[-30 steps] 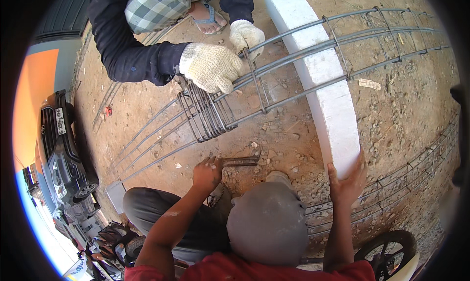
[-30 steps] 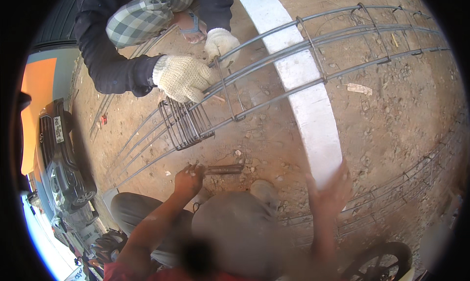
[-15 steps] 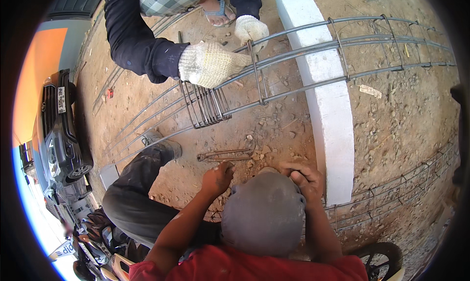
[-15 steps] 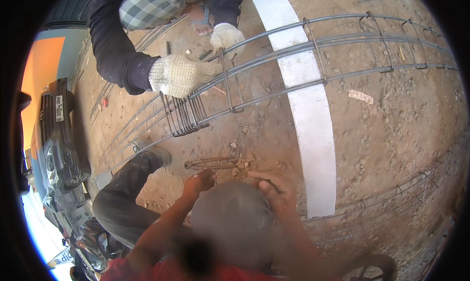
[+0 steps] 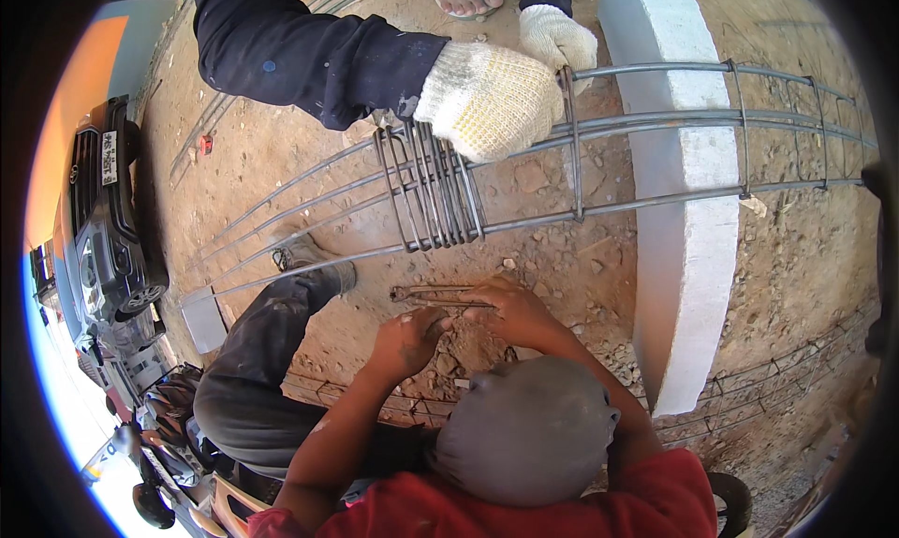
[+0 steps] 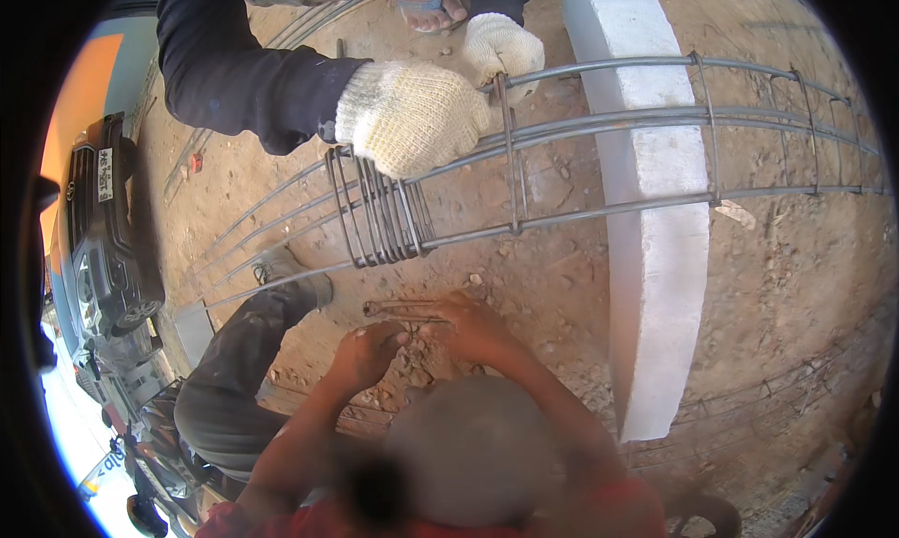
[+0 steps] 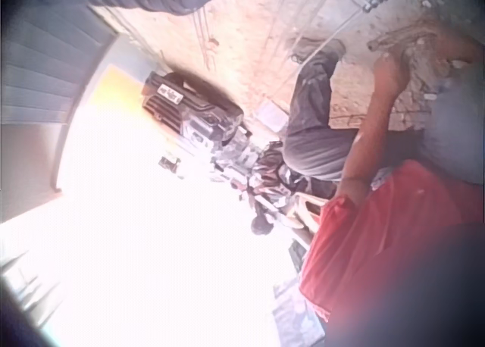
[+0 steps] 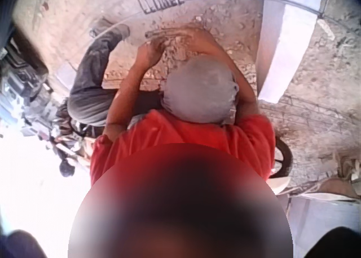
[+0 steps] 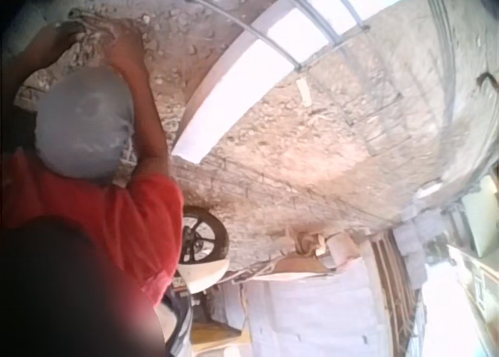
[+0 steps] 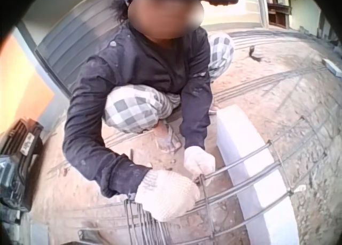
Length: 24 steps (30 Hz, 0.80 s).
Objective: The person sits on the ground and assembles a rebar cage by tying intersecting steel bars with wire. They use pliers to twist and secure the wire at multiple joints, while a coworker assists by holding the structure.
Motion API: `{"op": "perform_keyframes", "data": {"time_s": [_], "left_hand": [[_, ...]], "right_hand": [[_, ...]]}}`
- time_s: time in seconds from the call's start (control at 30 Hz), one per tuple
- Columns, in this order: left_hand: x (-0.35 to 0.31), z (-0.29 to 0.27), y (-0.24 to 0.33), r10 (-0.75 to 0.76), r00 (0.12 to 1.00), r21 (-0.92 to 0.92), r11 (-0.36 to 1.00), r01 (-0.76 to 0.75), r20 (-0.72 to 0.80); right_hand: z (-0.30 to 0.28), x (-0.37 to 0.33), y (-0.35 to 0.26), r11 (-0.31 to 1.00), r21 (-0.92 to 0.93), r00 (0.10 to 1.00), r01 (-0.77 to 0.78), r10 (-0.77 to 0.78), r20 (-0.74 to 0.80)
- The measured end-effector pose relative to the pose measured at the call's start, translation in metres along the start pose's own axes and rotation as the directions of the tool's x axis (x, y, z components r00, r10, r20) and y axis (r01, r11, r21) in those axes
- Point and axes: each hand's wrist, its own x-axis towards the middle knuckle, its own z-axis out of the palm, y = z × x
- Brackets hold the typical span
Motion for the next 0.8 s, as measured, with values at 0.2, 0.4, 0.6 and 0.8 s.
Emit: {"op": "perform_keyframes", "data": {"time_s": [0.2, 0.4, 0.6, 0.8], "left_hand": [[-0.008, 0.003, -0.020, -0.184, 0.980, -0.172, 0.966, 0.194, 0.073], [0.009, 0.019, -0.015, -0.063, 0.991, -0.341, 0.935, 0.100, 0.118], [0.010, 0.020, -0.023, -0.092, 0.989, -0.329, 0.936, 0.124, 0.112], [0.014, 0.023, -0.022, -0.111, 0.974, -0.321, 0.931, 0.172, 0.200]], "right_hand": [[0.028, -0.147, -0.017, 0.134, 0.958, 0.645, -0.255, 0.761, 0.066], [0.041, -0.191, -0.033, 0.006, 0.993, 0.421, -0.120, 0.906, 0.045], [0.019, -0.195, -0.040, 0.083, 0.982, 0.348, -0.169, 0.937, -0.019], [0.006, -0.199, -0.058, 0.117, 0.969, 0.306, -0.218, 0.951, -0.046]]}}
